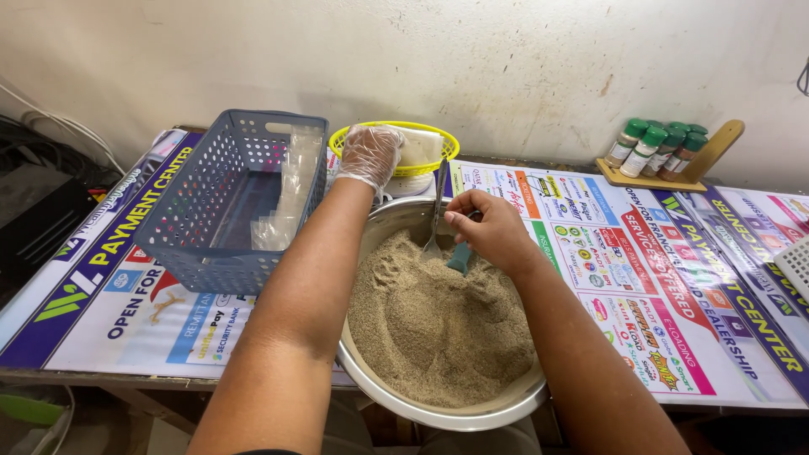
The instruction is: Packaging brown powder into small plastic bags using a spoon and spatula at a workstation
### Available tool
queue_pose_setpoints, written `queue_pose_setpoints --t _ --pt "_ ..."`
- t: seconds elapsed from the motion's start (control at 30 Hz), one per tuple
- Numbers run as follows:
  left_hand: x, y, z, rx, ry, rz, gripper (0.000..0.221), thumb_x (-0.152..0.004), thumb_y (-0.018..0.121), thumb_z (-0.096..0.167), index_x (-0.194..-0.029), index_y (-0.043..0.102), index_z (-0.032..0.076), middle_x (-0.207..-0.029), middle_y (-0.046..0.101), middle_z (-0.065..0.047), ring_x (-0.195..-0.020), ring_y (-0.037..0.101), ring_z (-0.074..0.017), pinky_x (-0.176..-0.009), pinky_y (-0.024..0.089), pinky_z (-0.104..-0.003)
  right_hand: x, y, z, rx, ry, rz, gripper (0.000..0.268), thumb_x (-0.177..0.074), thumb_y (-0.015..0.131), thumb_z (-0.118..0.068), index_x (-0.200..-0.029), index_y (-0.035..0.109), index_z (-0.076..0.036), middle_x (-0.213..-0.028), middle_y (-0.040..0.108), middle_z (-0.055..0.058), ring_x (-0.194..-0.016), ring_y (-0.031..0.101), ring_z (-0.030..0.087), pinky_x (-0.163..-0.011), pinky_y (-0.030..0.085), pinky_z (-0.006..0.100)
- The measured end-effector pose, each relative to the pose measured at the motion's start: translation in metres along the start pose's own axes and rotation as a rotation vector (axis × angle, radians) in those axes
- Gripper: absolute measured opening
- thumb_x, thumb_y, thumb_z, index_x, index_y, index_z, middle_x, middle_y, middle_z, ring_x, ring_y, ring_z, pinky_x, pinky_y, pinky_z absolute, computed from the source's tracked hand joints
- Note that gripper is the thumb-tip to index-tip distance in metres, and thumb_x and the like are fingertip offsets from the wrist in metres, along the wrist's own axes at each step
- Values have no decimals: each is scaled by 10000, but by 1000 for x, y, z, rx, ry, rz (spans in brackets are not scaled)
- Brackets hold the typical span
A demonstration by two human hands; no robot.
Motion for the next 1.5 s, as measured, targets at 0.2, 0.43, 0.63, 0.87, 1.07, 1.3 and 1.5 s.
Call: queue_pose_setpoints --t 0.2,0.43,0.63,0.87,1.07,1.3,1.5 --pt "-7 6 -10 260 -142 -44 194 -958 625 269 -958 818 249 -869 757 -72 -941 735 -349 -847 596 -498 12 15 -23 -288 145 -108 646 -979 667 -161 -1559 405 -48 -1281 624 332 -1074 710 349 -909 626 392" --pt "-16 2 -23 512 -279 27 152 -895 707 325 -1002 795 389 -1011 766 60 -1048 704 -286 -947 579 -456 -3 36 -8 -724 129 -211 699 -966 616 -22 -1593 308 -30 -1596 194 291 -1458 404 442 -1065 533 499" --pt "-8 -72 14 802 -218 422 202 -948 558 56 -810 611 193 -785 743 36 -696 686 -137 -589 581 -285 -13 28 0 -926 215 -165 671 -831 579 37 -1448 397 -156 -1450 508 159 -1302 547 257 -922 536 444" --pt "95 -106 52 1087 -589 -111 91 -862 685 199 -946 714 178 -694 750 -51 -681 763 -186 -680 642 -320 -19 0 27 -628 17 131 294 -982 729 -178 -1222 624 -43 -938 590 73 -747 663 150 -646 620 267" --pt "125 -50 44 1208 -480 -202 210 -750 859 169 -935 762 143 -784 714 -55 -749 695 -164 -708 579 -314 -11 -39 20 -627 -58 484 217 -1113 541 -296 -1016 568 -104 -810 595 69 -590 601 121 -517 569 234" --pt "120 -17 32 1003 -403 -185 41 -782 770 218 -800 806 228 -686 742 -15 -733 713 -101 -664 545 -254 -5 -58 20 -796 -94 783 223 -1101 522 -305 -990 520 -112 -810 597 66 -564 591 109 -501 512 230" --pt "126 -40 43 996 -366 -168 86 -806 741 224 -738 792 211 -669 739 -1 -747 738 -166 -712 557 -269 -16 -69 47 -1165 -45 750 260 -1070 544 -328 -917 553 -118 -791 624 62 -609 595 144 -565 490 255"
Point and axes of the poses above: each hand's wrist, its own x-axis away from the middle knuckle, its own y-axis out of the palm, z = x × y, the point moved 3 cm from there along -x, towards the middle knuckle
